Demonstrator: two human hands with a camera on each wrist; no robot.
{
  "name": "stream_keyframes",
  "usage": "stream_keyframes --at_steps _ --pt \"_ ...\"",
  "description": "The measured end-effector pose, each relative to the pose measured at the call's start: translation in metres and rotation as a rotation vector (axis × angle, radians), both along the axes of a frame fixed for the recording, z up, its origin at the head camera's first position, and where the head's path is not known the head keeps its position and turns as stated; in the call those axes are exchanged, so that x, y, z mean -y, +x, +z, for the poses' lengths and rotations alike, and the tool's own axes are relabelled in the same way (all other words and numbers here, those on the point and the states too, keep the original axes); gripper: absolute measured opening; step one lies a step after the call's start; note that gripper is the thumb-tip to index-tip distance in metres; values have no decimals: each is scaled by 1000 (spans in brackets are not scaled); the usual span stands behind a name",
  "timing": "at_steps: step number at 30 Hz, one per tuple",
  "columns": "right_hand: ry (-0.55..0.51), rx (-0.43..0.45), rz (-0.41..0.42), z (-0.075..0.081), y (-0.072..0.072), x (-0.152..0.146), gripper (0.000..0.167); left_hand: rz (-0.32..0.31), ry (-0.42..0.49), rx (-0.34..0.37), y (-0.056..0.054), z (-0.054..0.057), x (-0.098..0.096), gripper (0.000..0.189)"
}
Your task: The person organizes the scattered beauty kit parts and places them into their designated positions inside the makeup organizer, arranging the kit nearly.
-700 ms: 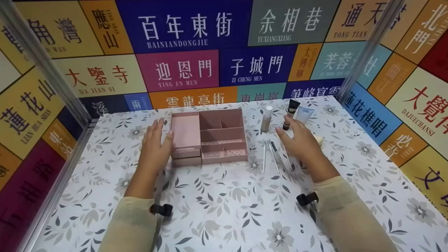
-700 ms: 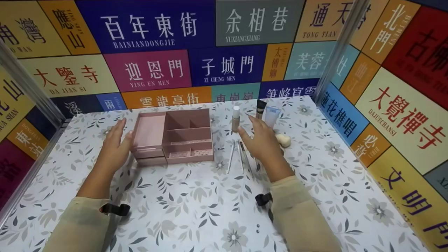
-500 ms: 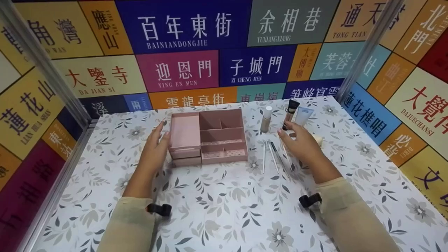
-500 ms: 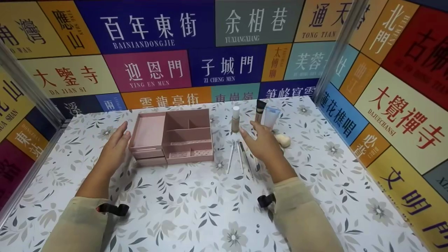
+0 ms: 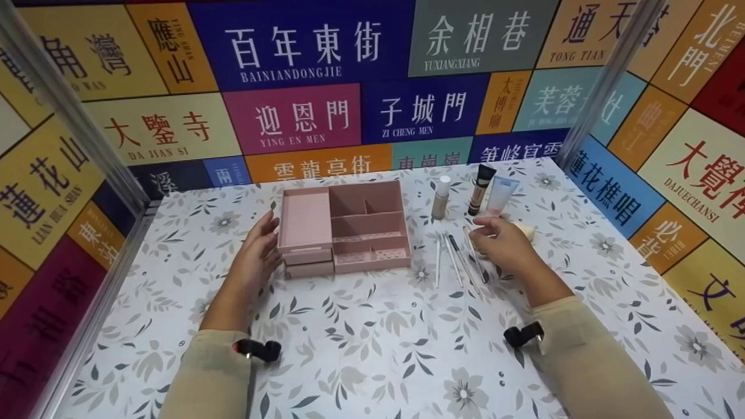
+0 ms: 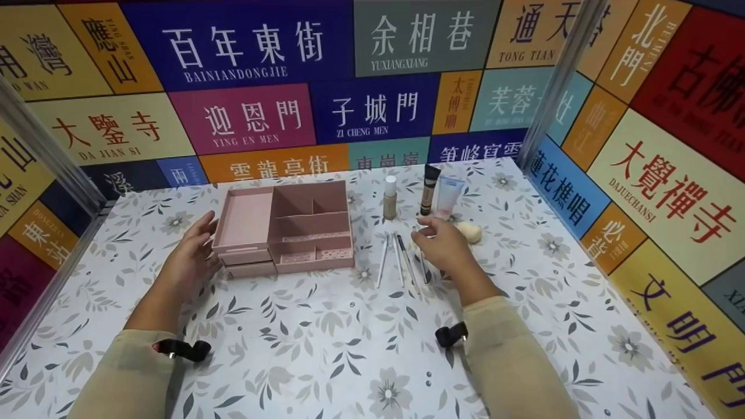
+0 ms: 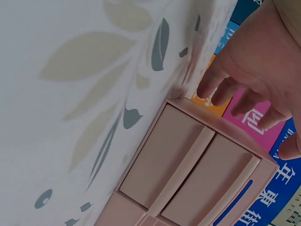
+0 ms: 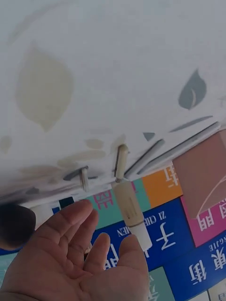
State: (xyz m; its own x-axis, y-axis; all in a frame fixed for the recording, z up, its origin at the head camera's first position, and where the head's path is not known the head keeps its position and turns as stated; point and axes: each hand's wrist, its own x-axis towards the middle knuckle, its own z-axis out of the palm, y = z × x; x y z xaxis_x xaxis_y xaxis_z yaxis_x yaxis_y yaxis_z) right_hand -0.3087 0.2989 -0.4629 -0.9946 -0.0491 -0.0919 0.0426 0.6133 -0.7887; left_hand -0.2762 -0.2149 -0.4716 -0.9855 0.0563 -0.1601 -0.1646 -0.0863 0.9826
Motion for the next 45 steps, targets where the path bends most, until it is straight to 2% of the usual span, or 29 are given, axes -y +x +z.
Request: stream_keyframes --at_steps 6,11,15,22,35,45 --pt "15 40 -28 -10 -3 -3 56 -15 69 -18 1 -8 0 57" --pt "71 16 -5 -16 -5 -4 56 -37 143 -40 3 -11 -2 59" --pt "88 -2 9 -18 -6 -4 55 -41 149 -57 4 -11 -3 62" --pt "102 30 14 -18 -4 -2 55 -47 162 -49 1 -12 -4 59" --pt "201 51 28 -15 -4 -2 64 -52 163 -45 0 -14 -2 61" --pt "214 5 36 -16 -4 -1 53 -50 162 -50 -1 -15 -3 62"
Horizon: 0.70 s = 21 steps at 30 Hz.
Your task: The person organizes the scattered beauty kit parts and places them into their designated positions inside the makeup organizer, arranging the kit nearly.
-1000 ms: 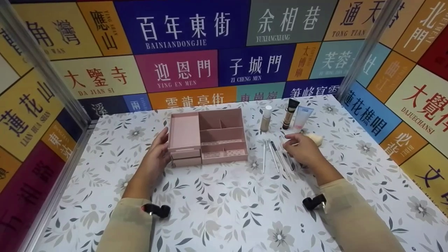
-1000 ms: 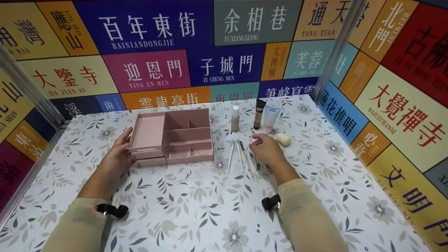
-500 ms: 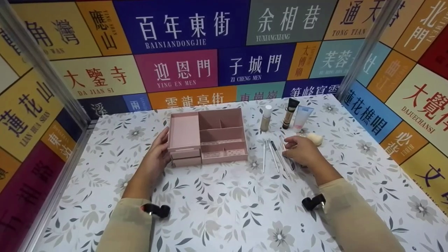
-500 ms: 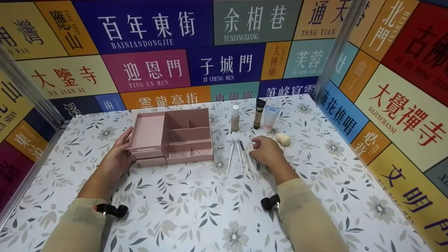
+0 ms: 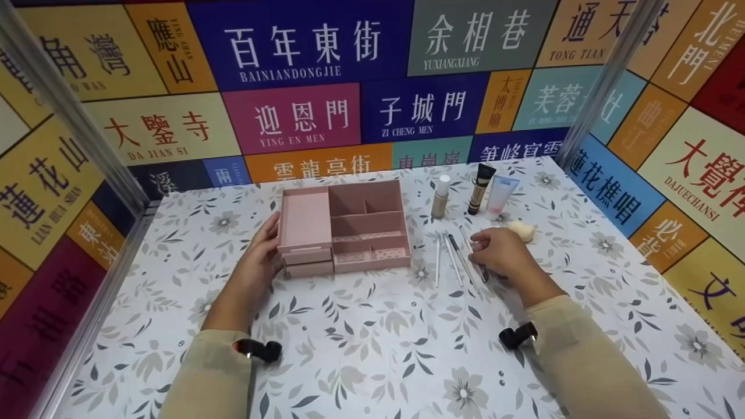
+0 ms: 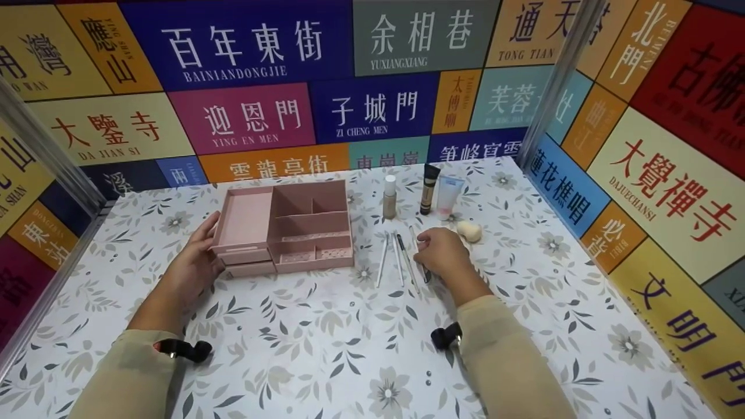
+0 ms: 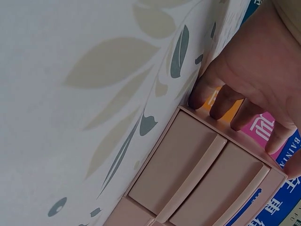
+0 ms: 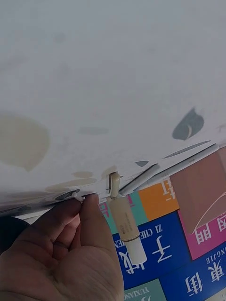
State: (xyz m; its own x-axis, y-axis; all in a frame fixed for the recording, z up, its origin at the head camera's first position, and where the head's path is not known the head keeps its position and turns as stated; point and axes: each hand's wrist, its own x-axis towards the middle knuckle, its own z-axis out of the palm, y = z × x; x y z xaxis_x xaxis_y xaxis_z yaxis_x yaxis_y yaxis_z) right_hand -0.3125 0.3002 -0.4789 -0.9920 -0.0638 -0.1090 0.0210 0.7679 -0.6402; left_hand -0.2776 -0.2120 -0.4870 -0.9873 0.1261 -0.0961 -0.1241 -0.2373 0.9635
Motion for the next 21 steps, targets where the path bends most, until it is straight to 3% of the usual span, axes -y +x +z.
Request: stream_keyframes --at_steps 16,21 --pt "-57 13 -66 4 -1 6 52 -32 -39 1 4 1 1 63" --pt "-99 -26 -99 8 1 8 53 -35 -48 -9 3 1 1 65"
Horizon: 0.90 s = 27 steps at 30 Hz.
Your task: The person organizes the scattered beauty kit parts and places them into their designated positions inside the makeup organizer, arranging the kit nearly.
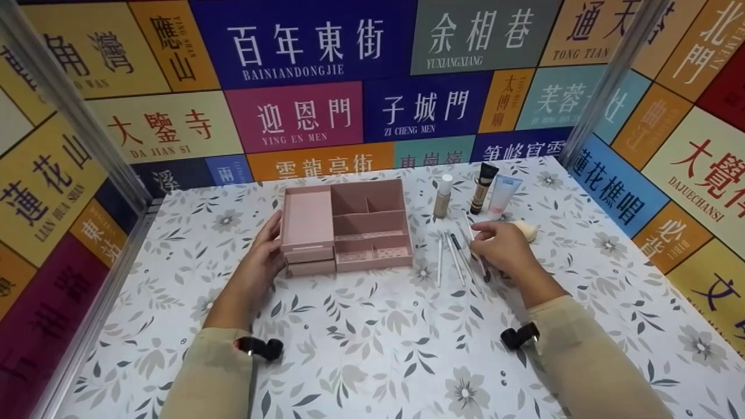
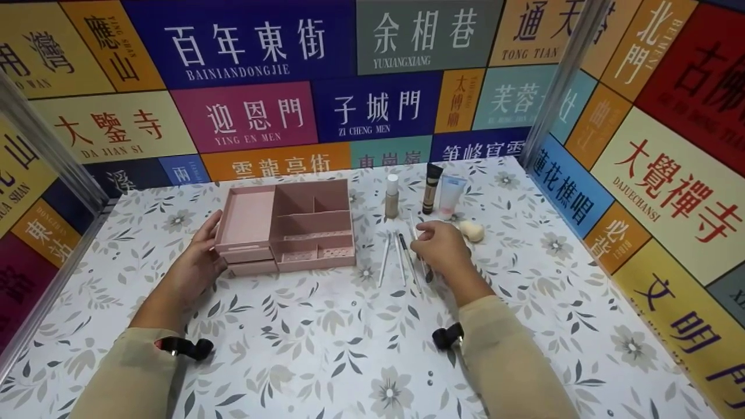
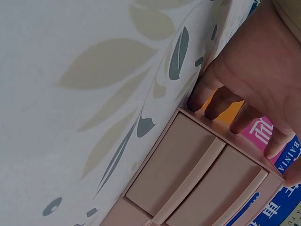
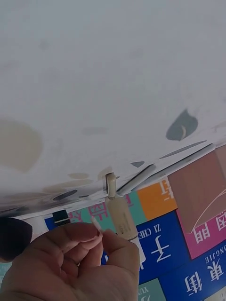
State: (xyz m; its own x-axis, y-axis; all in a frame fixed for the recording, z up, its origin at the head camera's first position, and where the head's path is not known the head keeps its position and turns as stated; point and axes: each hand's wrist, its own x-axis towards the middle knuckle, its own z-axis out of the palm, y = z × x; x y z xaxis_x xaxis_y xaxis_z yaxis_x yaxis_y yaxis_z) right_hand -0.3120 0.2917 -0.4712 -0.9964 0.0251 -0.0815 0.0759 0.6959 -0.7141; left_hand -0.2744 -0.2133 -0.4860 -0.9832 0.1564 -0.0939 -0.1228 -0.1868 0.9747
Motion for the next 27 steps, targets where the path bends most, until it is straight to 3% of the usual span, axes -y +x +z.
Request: stream_keyframes --at_steps 11,21,27 --pt "-190 -40 -35 12 7 18 50 4 -38 6 -1 0 0 66" --pt "-427 -55 42 26 17 55 51 -1 -67 17 0 -3 2 64" --pt "-574 -44 127 42 22 84 48 11 -72 16 0 -2 2 64"
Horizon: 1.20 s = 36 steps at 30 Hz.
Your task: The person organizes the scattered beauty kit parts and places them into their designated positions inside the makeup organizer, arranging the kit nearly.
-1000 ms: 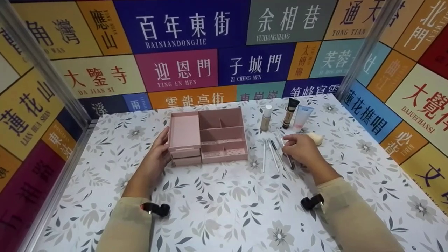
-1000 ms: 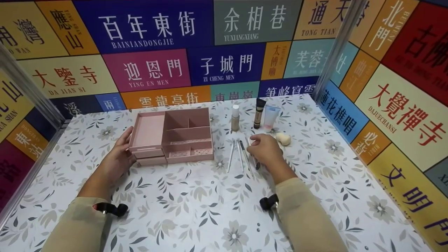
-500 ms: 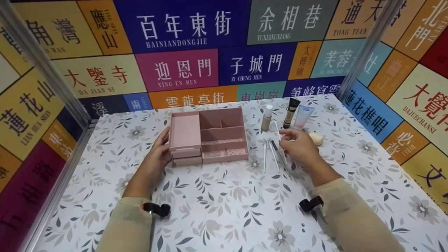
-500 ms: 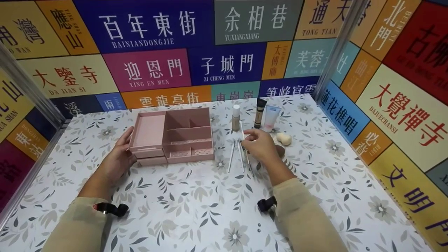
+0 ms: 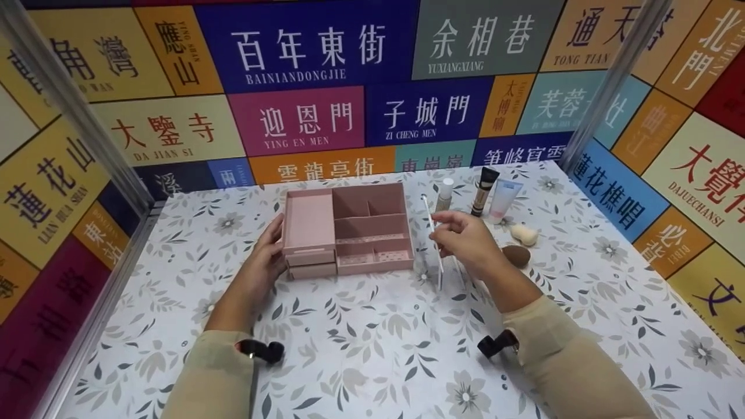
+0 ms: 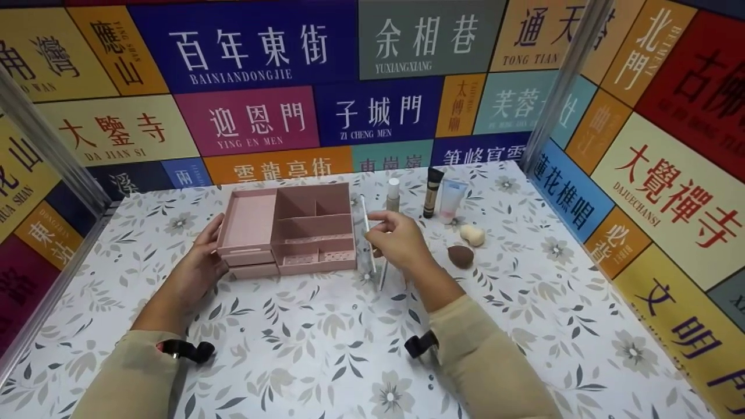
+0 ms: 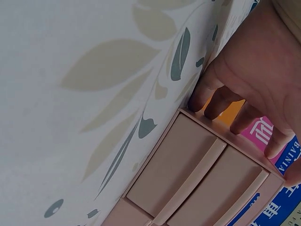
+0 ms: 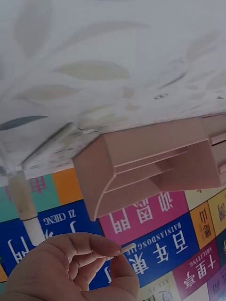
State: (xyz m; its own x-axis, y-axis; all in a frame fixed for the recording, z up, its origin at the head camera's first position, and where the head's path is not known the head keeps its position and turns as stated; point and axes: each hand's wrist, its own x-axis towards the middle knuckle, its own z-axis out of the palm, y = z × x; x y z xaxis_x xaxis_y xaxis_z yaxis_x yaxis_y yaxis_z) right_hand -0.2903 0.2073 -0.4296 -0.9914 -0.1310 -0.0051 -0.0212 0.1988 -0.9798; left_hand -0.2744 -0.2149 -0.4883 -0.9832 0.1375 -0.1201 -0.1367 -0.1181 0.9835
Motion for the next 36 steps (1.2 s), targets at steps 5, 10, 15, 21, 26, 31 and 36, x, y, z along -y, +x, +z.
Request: stream_keyframes --at_steps 5,10,15,21,26,31,36 --pt "-95 25 38 10 -2 28 50 -6 43 -10 -2 -1 0 65" --pt "-113 21 66 16 -9 56 50 -3 51 -9 -4 -1 -1 66" --pt "-164 34 95 19 -15 83 45 1 38 -5 -2 0 -1 65" --pt "-195 76 126 27 -22 113 47 -1 28 -1 -1 1 -2 67" --pt "-221 117 153 31 -31 137 51 -4 29 -1 -1 2 -2 67" --pt "-229 154 159 37 -40 162 50 0 41 -5 -1 3 -3 65" --pt "-268 190 178 41 -47 187 50 -2 16 -18 1 2 -3 65"
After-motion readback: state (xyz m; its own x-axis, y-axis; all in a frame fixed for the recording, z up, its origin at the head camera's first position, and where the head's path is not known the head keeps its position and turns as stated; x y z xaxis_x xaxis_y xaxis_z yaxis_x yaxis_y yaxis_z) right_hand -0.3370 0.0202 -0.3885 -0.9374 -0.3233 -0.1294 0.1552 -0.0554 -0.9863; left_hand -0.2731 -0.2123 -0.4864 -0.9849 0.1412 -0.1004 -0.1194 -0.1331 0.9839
